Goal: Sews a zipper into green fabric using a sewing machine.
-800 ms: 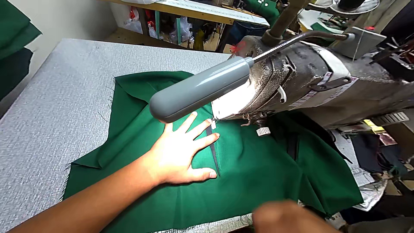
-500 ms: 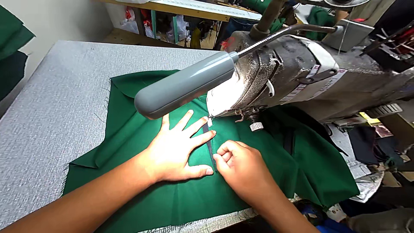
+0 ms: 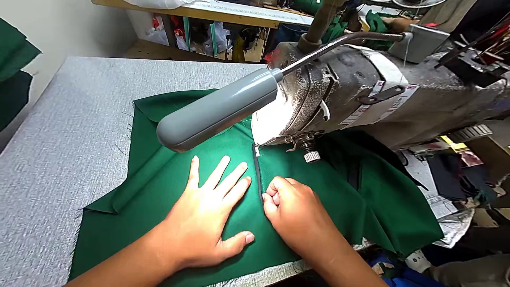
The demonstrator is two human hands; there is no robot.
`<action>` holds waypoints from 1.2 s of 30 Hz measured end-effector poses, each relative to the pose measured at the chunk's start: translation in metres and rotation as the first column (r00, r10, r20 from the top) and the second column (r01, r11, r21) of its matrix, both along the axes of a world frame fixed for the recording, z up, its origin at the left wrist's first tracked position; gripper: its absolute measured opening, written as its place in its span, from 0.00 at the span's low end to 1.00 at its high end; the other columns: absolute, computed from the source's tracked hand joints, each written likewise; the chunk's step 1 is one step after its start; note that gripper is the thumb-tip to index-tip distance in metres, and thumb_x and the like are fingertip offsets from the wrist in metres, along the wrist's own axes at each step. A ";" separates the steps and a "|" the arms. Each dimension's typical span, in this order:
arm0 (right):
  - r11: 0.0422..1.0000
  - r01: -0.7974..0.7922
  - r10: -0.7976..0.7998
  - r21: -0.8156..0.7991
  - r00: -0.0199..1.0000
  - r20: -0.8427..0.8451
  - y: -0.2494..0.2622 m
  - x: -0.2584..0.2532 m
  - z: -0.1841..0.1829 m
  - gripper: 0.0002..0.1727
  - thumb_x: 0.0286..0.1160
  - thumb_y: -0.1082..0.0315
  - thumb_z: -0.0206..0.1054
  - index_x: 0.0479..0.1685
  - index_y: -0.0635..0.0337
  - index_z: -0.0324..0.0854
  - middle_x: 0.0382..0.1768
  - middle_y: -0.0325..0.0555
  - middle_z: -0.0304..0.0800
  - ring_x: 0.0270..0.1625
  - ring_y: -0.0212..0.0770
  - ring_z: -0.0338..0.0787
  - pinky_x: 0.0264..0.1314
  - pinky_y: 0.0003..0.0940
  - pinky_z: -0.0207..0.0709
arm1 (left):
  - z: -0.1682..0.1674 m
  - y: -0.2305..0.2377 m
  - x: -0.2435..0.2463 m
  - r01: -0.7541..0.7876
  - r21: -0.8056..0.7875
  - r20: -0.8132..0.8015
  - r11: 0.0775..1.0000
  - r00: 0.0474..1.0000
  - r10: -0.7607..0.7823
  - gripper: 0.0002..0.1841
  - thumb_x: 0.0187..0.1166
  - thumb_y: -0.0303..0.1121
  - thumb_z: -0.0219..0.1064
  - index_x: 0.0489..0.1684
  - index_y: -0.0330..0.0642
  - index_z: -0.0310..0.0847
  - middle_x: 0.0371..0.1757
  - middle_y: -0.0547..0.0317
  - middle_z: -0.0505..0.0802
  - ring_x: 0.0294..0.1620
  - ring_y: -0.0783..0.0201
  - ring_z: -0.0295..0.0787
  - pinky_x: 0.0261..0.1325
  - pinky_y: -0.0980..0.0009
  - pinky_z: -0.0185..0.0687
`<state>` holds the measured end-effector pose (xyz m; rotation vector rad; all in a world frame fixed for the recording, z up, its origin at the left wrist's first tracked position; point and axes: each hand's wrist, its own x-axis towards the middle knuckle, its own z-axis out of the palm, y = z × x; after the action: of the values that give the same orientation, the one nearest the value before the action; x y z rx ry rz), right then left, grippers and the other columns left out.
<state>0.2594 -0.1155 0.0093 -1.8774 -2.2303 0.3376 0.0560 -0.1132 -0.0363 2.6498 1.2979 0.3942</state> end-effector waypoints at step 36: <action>0.857 -0.483 0.500 0.181 0.864 -0.063 -0.002 0.055 -0.019 0.28 0.80 0.40 0.54 0.61 0.44 0.91 0.65 0.40 0.89 0.70 0.47 0.84 0.63 0.51 0.79 | 0.008 0.026 0.005 0.152 -0.071 -0.002 0.986 0.988 -0.152 0.45 0.72 0.82 0.33 0.87 0.74 0.66 0.93 0.74 0.64 0.97 0.44 0.34 0.80 0.15 0.24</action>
<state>0.3143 -0.1174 -0.0099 -1.1556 -2.5501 0.3152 0.0614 -0.0869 -0.0284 2.6702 1.0808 0.3117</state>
